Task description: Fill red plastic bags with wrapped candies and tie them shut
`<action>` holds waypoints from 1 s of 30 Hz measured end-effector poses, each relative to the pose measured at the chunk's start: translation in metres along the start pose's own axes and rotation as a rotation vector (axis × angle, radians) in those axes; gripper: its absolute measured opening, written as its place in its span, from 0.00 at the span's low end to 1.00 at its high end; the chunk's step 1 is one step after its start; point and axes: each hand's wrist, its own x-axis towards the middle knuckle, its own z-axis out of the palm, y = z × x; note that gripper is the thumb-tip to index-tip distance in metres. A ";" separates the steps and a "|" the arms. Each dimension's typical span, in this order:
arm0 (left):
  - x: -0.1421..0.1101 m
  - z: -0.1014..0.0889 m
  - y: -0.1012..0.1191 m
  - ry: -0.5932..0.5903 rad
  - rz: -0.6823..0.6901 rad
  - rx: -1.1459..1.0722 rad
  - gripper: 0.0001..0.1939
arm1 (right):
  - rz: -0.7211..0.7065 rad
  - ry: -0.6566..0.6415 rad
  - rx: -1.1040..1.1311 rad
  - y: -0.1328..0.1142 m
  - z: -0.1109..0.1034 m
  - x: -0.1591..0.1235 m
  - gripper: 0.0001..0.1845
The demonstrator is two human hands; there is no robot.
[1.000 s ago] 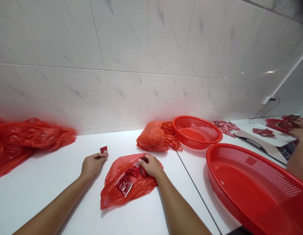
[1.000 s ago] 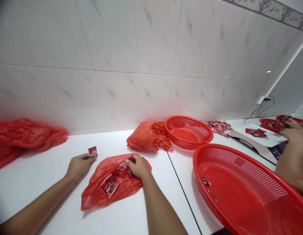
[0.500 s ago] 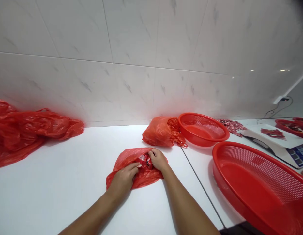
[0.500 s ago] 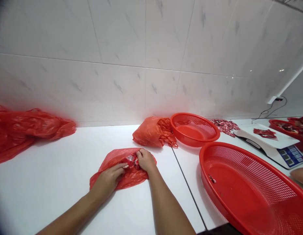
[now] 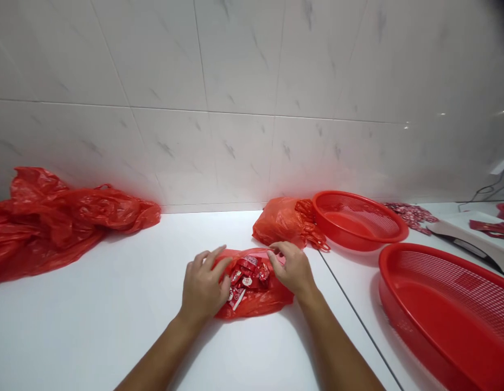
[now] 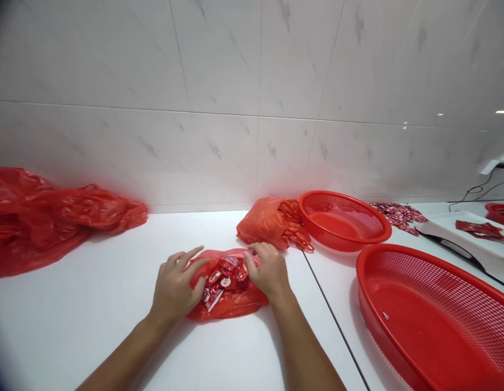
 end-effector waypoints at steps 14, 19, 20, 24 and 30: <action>0.018 -0.033 -0.061 -0.475 -1.001 -1.486 0.15 | 0.321 -0.371 0.395 0.047 -0.048 0.002 0.21; 0.021 -0.042 -0.066 0.014 -0.949 -1.969 0.13 | 0.128 0.107 1.072 0.038 -0.033 0.006 0.20; 0.020 -0.042 -0.065 0.067 -0.947 -1.989 0.14 | 0.141 0.141 1.156 0.037 -0.029 0.005 0.21; 0.014 -0.034 -0.063 0.122 -0.895 -1.930 0.19 | 0.162 0.181 1.247 0.033 -0.019 0.002 0.28; 0.014 -0.030 -0.055 0.018 -0.853 -1.959 0.32 | 0.067 0.321 1.206 0.010 -0.019 0.001 0.39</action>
